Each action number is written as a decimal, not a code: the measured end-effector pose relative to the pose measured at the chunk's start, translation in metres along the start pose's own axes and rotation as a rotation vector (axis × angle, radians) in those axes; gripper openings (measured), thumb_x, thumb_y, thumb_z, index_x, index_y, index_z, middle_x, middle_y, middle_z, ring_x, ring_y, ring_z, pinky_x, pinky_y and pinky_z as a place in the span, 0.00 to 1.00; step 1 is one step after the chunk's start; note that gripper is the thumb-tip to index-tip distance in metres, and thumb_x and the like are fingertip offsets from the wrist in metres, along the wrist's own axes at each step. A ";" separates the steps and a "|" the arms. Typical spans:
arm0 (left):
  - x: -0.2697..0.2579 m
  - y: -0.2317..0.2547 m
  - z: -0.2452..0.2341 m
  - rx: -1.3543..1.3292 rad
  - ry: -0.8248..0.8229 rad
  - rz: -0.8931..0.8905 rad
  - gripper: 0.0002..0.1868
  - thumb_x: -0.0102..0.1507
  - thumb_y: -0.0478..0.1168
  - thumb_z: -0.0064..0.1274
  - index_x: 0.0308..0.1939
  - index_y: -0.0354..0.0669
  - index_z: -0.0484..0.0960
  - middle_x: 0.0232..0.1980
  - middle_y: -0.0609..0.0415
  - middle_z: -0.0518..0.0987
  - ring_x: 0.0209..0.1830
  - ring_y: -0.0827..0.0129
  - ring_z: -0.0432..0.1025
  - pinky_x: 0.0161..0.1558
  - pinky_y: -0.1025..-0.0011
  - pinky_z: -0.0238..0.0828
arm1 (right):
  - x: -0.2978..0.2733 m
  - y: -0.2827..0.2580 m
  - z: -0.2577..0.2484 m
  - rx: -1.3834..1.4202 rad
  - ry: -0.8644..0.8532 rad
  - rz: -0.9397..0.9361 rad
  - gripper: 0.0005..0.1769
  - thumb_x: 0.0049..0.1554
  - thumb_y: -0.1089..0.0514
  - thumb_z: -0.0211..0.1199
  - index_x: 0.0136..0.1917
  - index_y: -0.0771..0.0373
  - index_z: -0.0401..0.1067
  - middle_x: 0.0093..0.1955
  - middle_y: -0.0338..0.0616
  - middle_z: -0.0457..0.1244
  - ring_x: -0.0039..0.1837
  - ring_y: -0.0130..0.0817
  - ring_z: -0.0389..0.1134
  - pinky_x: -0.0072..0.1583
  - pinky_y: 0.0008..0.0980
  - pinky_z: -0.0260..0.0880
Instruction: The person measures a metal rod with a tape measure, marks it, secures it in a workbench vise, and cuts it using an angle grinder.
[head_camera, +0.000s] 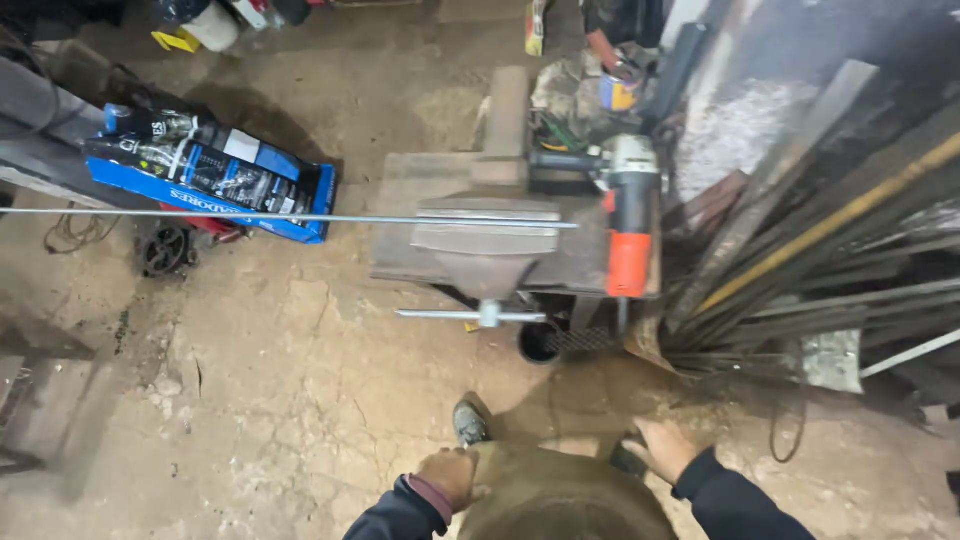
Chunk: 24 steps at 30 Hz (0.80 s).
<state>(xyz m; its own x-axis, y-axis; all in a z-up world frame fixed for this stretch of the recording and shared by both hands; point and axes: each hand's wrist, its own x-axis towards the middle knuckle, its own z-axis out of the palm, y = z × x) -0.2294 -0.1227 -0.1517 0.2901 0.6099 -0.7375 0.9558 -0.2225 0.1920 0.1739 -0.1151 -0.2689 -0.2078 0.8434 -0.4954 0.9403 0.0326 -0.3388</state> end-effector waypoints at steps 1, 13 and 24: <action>-0.004 -0.022 0.002 0.001 0.005 0.005 0.33 0.60 0.61 0.62 0.57 0.41 0.75 0.55 0.40 0.78 0.56 0.45 0.74 0.56 0.52 0.71 | 0.003 -0.043 -0.023 -0.003 0.006 0.004 0.24 0.55 0.35 0.63 0.54 0.53 0.74 0.45 0.50 0.71 0.50 0.52 0.73 0.52 0.49 0.72; -0.034 -0.217 -0.049 -0.074 0.257 0.136 0.24 0.59 0.53 0.64 0.52 0.44 0.76 0.50 0.44 0.80 0.53 0.48 0.75 0.51 0.54 0.72 | 0.099 -0.366 -0.145 -0.380 1.019 -0.534 0.22 0.53 0.56 0.56 0.61 0.60 0.72 0.56 0.48 0.71 0.64 0.44 0.67 0.66 0.40 0.63; -0.033 -0.236 -0.126 -0.089 0.456 0.301 0.27 0.56 0.51 0.65 0.54 0.43 0.77 0.48 0.44 0.82 0.49 0.49 0.77 0.48 0.55 0.74 | 0.219 -0.375 -0.080 -0.283 0.260 -0.425 0.11 0.60 0.51 0.57 0.46 0.60 0.73 0.42 0.48 0.70 0.41 0.46 0.73 0.39 0.50 0.72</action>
<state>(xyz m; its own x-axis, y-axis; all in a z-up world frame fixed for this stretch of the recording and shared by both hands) -0.4587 0.0058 -0.0913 0.5231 0.8011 -0.2906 0.8222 -0.3846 0.4197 -0.2029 0.1002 -0.1858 -0.5437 0.8280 -0.1371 0.8316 0.5096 -0.2205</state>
